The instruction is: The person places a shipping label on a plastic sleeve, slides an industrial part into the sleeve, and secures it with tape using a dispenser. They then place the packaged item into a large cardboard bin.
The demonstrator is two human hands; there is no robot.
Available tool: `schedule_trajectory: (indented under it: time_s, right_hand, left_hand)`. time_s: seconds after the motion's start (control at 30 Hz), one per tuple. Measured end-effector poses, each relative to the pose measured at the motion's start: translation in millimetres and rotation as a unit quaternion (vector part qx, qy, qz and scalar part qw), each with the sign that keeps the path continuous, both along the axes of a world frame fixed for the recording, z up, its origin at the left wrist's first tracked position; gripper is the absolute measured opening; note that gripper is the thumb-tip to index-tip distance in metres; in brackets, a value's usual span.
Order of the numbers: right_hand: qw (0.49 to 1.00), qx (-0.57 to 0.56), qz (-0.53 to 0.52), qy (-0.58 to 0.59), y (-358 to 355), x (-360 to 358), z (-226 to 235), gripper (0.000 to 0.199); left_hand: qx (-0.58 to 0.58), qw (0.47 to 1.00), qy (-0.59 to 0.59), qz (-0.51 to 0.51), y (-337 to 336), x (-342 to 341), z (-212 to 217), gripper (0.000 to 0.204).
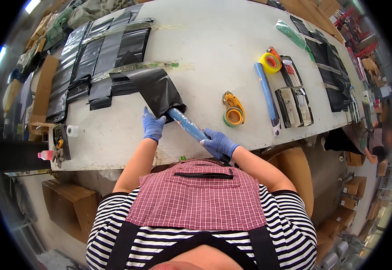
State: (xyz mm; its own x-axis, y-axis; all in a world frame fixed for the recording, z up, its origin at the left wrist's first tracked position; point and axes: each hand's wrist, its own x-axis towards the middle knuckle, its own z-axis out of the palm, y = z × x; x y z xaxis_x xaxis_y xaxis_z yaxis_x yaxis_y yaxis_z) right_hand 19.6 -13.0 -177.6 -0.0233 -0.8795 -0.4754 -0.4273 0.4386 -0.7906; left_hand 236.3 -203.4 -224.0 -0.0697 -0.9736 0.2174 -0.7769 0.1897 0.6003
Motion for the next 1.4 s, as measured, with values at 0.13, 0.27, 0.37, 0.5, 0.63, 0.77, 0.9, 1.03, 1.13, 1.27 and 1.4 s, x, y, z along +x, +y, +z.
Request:
schedule_trajectory:
  time_s: [0.13,0.27,0.37,0.5,0.63,0.77,0.9,1.03,1.13,1.27,1.4]
  right_hand:
    - [0.998,-0.060,0.009,0.007,-20,5,-3,0.061]
    - [0.998,-0.025,0.040,0.050,-83,39,5,0.056]
    - [0.980,-0.157,-0.060,0.106,-113,69,-29,0.055]
    - [0.928,-0.262,-0.223,0.143,-152,83,-46,0.050]
    - [0.976,-0.082,-0.200,0.017,-181,43,-61,0.027]
    - [0.981,-0.129,-0.116,-0.084,-109,34,16,0.024]
    - [0.994,-0.109,-0.011,0.017,30,19,-11,0.021]
    - [0.994,-0.037,0.087,0.058,50,6,-57,0.021]
    - [0.905,-0.217,0.297,0.212,18,1,-49,0.016]
    - [0.933,-0.299,-0.065,0.188,-28,-23,-36,0.012]
    - [0.979,-0.151,-0.064,0.122,10,-15,-66,0.022]
  left_hand:
    - [0.378,0.884,0.276,0.012,-15,-6,-13,0.047]
    - [0.418,0.873,0.244,-0.054,-27,-3,-35,0.026]
    - [0.415,0.869,0.260,-0.079,-36,-6,-22,0.026]
    - [0.415,0.875,0.238,-0.076,-38,20,-28,0.022]
    - [0.405,0.872,0.254,-0.104,-35,8,-21,0.017]
    - [0.368,0.861,0.304,-0.174,14,7,5,0.021]
    - [0.375,0.833,0.080,-0.399,83,15,-14,0.029]
    - [0.455,0.790,-0.090,-0.401,101,20,-10,0.036]
    - [0.548,0.757,0.004,-0.356,95,4,2,0.034]
    - [0.462,0.837,0.039,-0.290,51,-52,-17,0.021]
    - [0.436,0.844,-0.010,-0.312,50,-62,-30,0.029]
